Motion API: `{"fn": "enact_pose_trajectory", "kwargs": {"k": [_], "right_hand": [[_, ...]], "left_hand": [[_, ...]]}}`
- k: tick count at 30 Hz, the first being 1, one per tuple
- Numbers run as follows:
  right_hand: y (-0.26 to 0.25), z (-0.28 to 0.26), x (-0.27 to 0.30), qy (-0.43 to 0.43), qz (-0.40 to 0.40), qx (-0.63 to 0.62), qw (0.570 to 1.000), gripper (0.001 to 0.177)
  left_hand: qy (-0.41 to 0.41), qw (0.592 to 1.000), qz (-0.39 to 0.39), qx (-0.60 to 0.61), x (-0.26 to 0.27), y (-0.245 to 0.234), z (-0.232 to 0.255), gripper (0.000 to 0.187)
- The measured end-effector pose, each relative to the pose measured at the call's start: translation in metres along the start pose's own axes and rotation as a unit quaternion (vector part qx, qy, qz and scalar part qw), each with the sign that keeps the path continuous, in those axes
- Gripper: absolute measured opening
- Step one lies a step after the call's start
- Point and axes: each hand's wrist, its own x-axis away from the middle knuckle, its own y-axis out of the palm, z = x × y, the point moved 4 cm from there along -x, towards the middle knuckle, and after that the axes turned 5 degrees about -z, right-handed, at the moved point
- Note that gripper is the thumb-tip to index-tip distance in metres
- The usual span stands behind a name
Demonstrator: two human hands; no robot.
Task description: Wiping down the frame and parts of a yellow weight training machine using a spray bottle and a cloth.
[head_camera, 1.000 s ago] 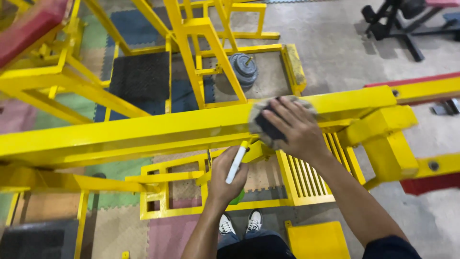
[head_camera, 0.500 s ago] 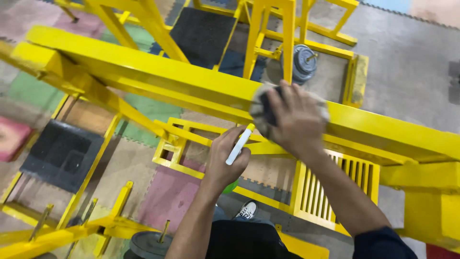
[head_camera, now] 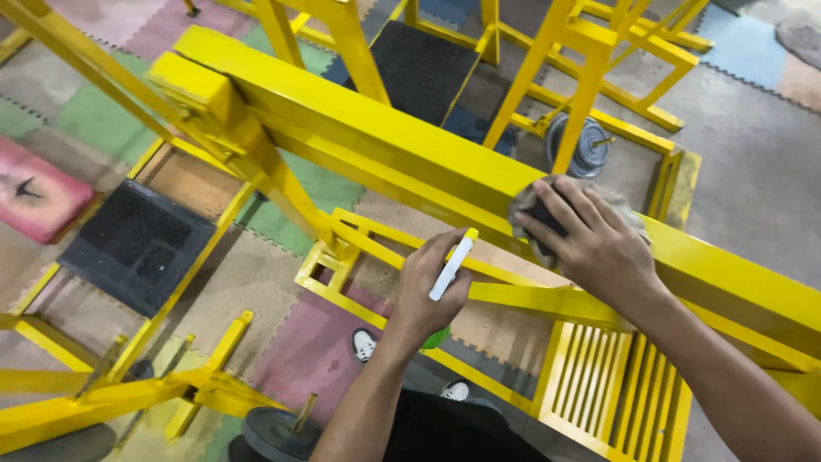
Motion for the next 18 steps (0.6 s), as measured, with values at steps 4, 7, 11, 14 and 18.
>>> {"fn": "enact_pose_trajectory", "kwargs": {"k": [4,7,11,14,18], "right_hand": [[0.008,-0.031,-0.074,0.02,0.021,0.006,1.0,0.054],[0.021,-0.058,-0.136,0.011,0.062,0.036,0.997,0.054],[0.02,-0.091,-0.206,-0.007,0.072,0.067,0.995,0.048],[0.01,-0.1,-0.222,-0.04,0.055,0.097,0.993,0.047],[0.005,-0.091,-0.207,-0.013,0.042,0.023,0.999,0.049]], "left_hand": [[-0.02,1.0,-0.021,-0.001,-0.011,-0.048,-0.024,0.054],[-0.031,0.999,-0.012,-0.002,-0.019,-0.081,-0.049,0.056],[0.009,0.999,0.026,-0.034,-0.033,-0.127,-0.063,0.05],[-0.131,0.991,-0.001,0.008,-0.043,-0.151,-0.079,0.041],[-0.056,0.998,0.039,0.004,-0.049,-0.176,-0.104,0.034]]}}
